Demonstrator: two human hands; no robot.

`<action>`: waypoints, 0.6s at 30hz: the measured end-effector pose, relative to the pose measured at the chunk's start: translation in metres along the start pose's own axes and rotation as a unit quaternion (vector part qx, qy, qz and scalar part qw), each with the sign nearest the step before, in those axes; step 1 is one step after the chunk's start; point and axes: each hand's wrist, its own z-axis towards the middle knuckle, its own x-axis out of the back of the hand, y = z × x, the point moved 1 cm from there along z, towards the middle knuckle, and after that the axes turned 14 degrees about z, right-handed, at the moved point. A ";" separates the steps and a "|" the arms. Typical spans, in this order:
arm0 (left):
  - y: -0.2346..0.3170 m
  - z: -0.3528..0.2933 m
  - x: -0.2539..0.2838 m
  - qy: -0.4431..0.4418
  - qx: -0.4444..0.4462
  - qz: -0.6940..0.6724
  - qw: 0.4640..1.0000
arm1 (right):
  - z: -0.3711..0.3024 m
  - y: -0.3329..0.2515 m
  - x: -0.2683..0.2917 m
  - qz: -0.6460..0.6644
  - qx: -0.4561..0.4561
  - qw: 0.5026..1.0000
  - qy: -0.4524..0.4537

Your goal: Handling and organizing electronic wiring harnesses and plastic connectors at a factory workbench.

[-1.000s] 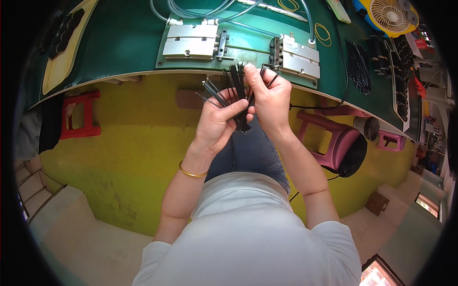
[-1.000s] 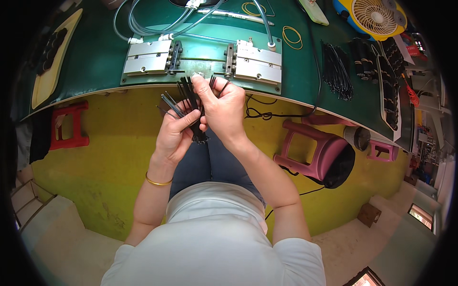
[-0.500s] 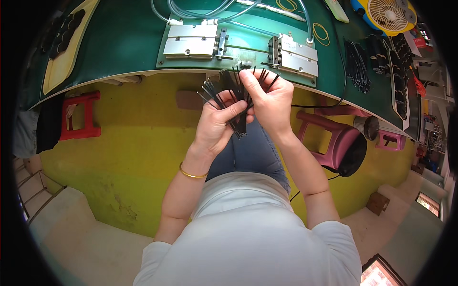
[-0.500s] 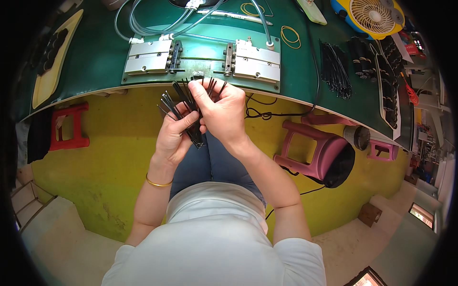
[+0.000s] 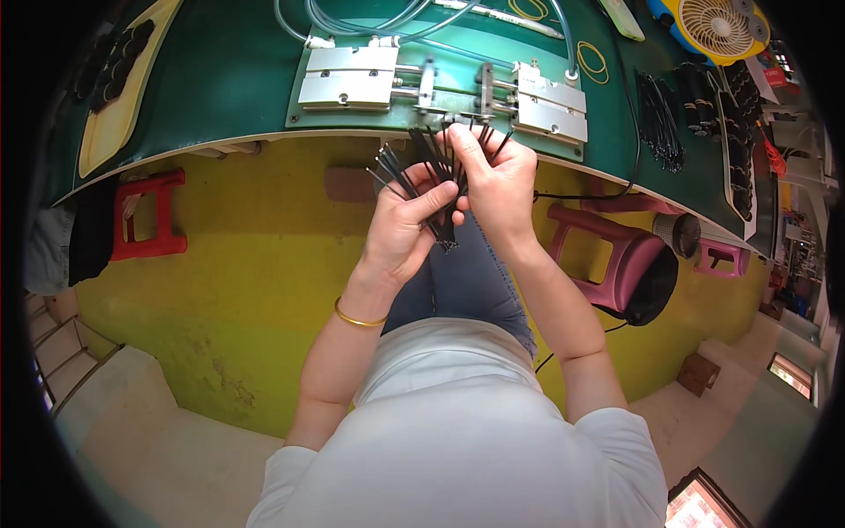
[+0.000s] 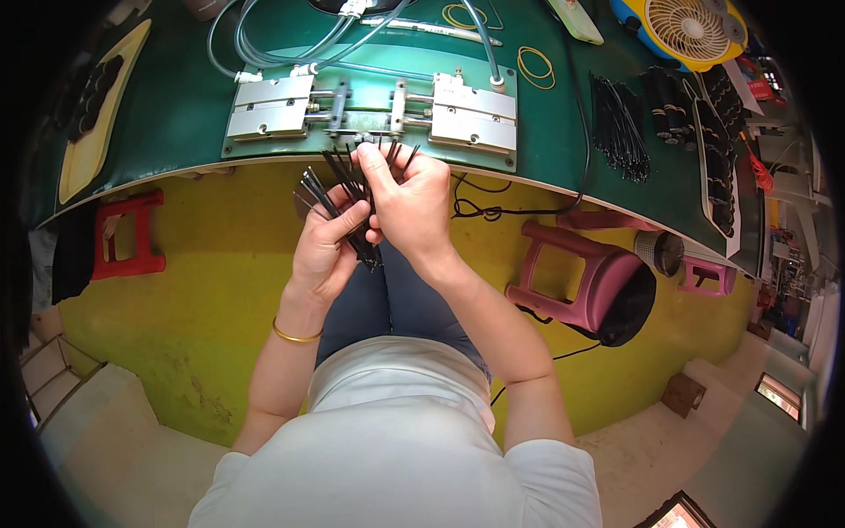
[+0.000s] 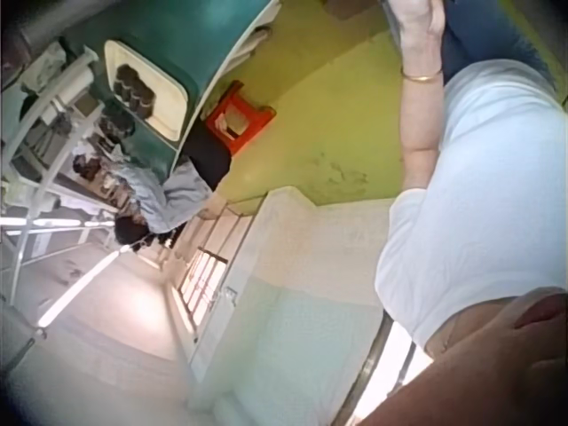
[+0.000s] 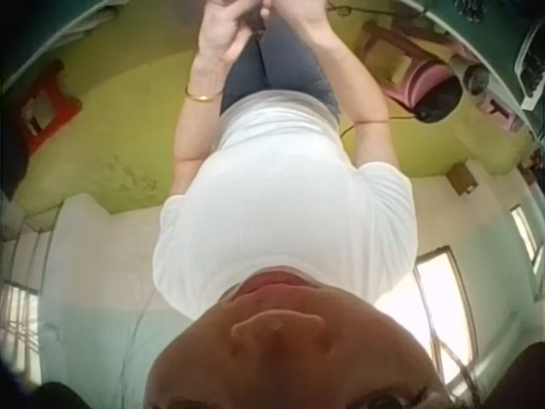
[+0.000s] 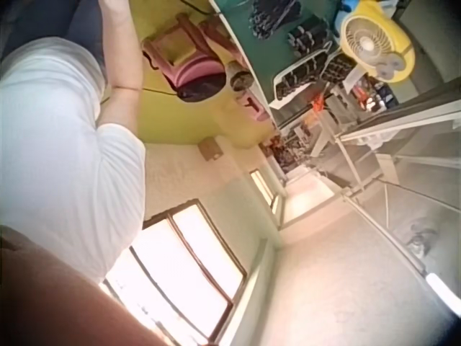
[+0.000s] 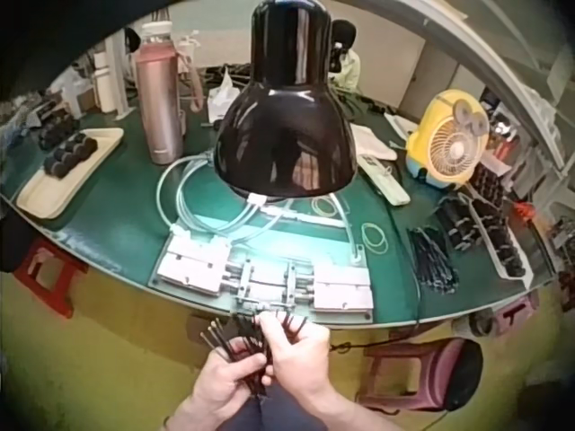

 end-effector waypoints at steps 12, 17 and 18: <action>0.000 0.002 0.000 -0.003 0.000 0.001 1.000 | 0.003 0.003 0.001 0.009 0.017 1.000 -0.001; 0.003 0.003 -0.002 -0.006 0.005 0.010 1.000 | 0.004 0.002 0.001 0.031 0.006 0.999 0.000; 0.003 0.002 -0.002 -0.006 0.004 0.010 1.000 | 0.004 0.003 0.001 0.031 0.007 0.999 0.000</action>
